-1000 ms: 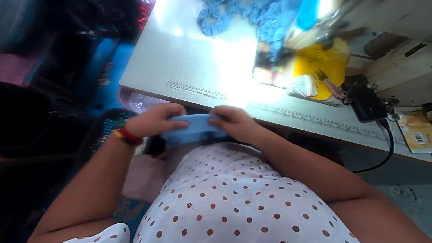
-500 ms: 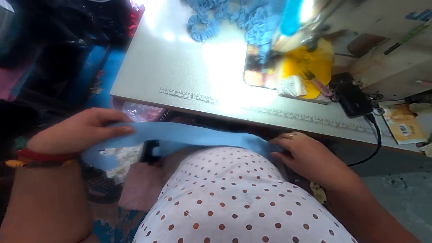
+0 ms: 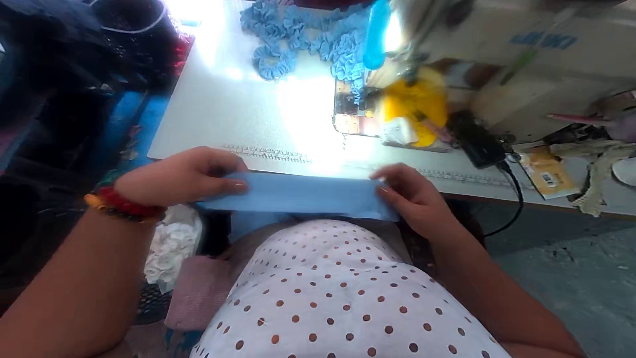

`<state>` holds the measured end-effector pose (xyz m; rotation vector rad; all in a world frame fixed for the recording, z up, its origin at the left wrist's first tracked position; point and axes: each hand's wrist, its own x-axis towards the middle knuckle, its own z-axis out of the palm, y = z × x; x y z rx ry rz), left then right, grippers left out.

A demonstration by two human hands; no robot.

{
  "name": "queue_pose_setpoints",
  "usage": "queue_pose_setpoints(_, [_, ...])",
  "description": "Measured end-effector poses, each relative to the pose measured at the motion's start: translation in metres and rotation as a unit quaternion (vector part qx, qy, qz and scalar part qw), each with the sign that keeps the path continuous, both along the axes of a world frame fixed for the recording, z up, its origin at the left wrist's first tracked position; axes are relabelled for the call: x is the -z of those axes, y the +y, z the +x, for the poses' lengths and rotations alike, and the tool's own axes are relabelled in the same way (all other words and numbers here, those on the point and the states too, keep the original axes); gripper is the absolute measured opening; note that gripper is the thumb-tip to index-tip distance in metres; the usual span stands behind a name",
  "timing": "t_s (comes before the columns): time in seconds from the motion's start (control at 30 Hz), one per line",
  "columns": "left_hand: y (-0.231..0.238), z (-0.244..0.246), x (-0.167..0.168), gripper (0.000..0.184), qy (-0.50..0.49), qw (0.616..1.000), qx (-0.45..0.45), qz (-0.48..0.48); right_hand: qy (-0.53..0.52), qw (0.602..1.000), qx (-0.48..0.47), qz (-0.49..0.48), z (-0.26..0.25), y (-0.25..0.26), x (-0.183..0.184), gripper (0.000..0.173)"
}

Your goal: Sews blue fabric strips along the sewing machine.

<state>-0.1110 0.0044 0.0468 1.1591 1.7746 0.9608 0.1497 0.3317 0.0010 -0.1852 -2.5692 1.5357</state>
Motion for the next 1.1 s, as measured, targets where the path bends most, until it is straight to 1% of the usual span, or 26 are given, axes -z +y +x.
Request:
queue_pose_setpoints(0.07, [-0.006,-0.003,0.002,0.008,0.014,1.000,-0.025,-0.009,-0.114,0.987,-0.018,0.112,0.019,0.016,0.008,0.024])
queue_pose_setpoints(0.13, [0.001,-0.002,0.001,0.005,0.073,0.997,-0.010,-0.011,-0.234,0.944,-0.095,0.212,0.022,0.014,0.001,0.027])
queue_pose_setpoints(0.17, [0.009,0.001,-0.001,0.004,0.114,0.993,0.011,-0.006,-0.244,0.930,-0.120,0.249,0.018,0.005,-0.005,0.028])
queue_pose_setpoints(0.2, [0.020,0.006,-0.003,0.006,0.158,0.987,0.040,0.005,-0.203,0.932,-0.124,0.275,0.014,-0.006,-0.008,0.029])
queue_pose_setpoints(0.23, [0.033,0.014,-0.004,0.009,0.194,0.978,0.072,0.024,-0.123,0.945,-0.112,0.282,0.007,-0.019,-0.009,0.033])
queue_pose_setpoints(0.27, [0.047,0.023,-0.005,0.013,0.212,0.971,0.102,0.043,-0.045,0.961,-0.104,0.254,-0.004,-0.032,-0.008,0.043])
queue_pose_setpoints(0.3, [0.061,0.032,-0.008,0.014,0.217,0.966,0.127,0.057,0.021,0.976,-0.110,0.186,-0.018,-0.045,-0.008,0.054])
queue_pose_setpoints(0.33, [0.073,0.040,-0.011,0.015,0.211,0.964,0.145,0.064,0.066,0.986,-0.127,0.087,-0.031,-0.057,-0.006,0.064])
queue_pose_setpoints(0.37, [0.082,0.045,-0.013,0.015,0.201,0.965,0.156,0.070,0.090,0.985,-0.147,-0.028,-0.043,-0.067,-0.003,0.072])
queue_pose_setpoints(0.4, [0.089,0.047,-0.016,0.014,0.186,0.967,0.159,0.067,0.099,0.973,-0.159,-0.131,-0.052,-0.075,-0.001,0.078])
queue_pose_setpoints(0.43, [0.092,0.046,-0.020,0.012,0.167,0.972,0.153,0.056,0.102,0.960,-0.165,-0.201,-0.058,-0.080,0.001,0.079])
queue_pose_setpoints(0.47, [0.092,0.042,-0.023,0.010,0.139,0.979,0.140,0.043,0.106,0.953,-0.161,-0.232,-0.061,-0.083,0.002,0.078])
queue_pose_setpoints(0.5, [0.089,0.037,-0.024,0.007,0.107,0.986,0.126,0.032,0.116,0.958,-0.143,-0.220,-0.060,-0.084,0.004,0.077])
queue_pose_setpoints(0.53, [0.084,0.030,-0.021,0.008,0.067,0.991,0.114,0.034,0.125,0.971,-0.117,-0.167,-0.058,-0.084,0.006,0.075])
queue_pose_setpoints(0.6, [0.072,0.020,-0.011,0.022,-0.012,0.995,0.087,0.041,0.144,0.986,-0.082,0.014,-0.050,-0.079,0.008,0.066])
queue_pose_setpoints(0.67, [0.057,0.015,-0.001,0.028,-0.061,0.994,0.074,0.054,0.170,0.968,-0.082,0.165,-0.045,-0.075,0.008,0.047])
queue_pose_setpoints(0.7, [0.050,0.014,0.003,0.025,-0.063,0.993,0.069,0.067,0.175,0.959,-0.083,0.208,-0.044,-0.074,0.008,0.038])
queue_pose_setpoints(0.73, [0.044,0.013,0.008,0.021,-0.061,0.993,0.060,0.084,0.174,0.953,-0.083,0.233,-0.041,-0.074,0.006,0.032])
queue_pose_setpoints(0.8, [0.036,0.015,0.020,0.023,-0.064,0.988,0.041,0.133,0.178,0.948,-0.076,0.251,-0.038,-0.073,0.003,0.023])
queue_pose_setpoints(0.87, [0.034,0.026,0.031,0.015,-0.087,0.981,0.019,0.175,0.189,0.948,-0.061,0.247,-0.035,-0.071,-0.001,0.013])
queue_pose_setpoints(0.9, [0.034,0.035,0.033,0.019,-0.070,0.979,0.005,0.190,0.192,0.950,-0.053,0.241,-0.034,-0.069,-0.002,0.010])
queue_pose_setpoints(0.93, [0.036,0.044,0.035,0.033,-0.019,0.979,-0.009,0.204,0.193,0.952,-0.046,0.234,-0.033,-0.067,-0.004,0.010])
queue_pose_setpoints(0.97, [0.038,0.052,0.038,0.043,0.057,0.974,-0.025,0.217,0.192,0.954,-0.038,0.226,-0.032,-0.065,-0.007,0.011])
queue_pose_setpoints(1.0, [0.041,0.058,0.040,0.046,0.139,0.963,-0.043,0.228,0.186,0.957,-0.030,0.218,-0.030,-0.063,-0.010,0.012])
queue_pose_setpoints(1.03, [0.046,0.062,0.042,0.042,0.210,0.946,-0.062,0.238,0.182,0.960,-0.024,0.211,-0.029,-0.060,-0.012,0.014])
queue_pose_setpoints(1.1, [0.056,0.067,0.045,0.027,0.299,0.910,-0.099,0.271,0.177,0.964,-0.013,0.199,-0.028,-0.055,-0.014,0.015])
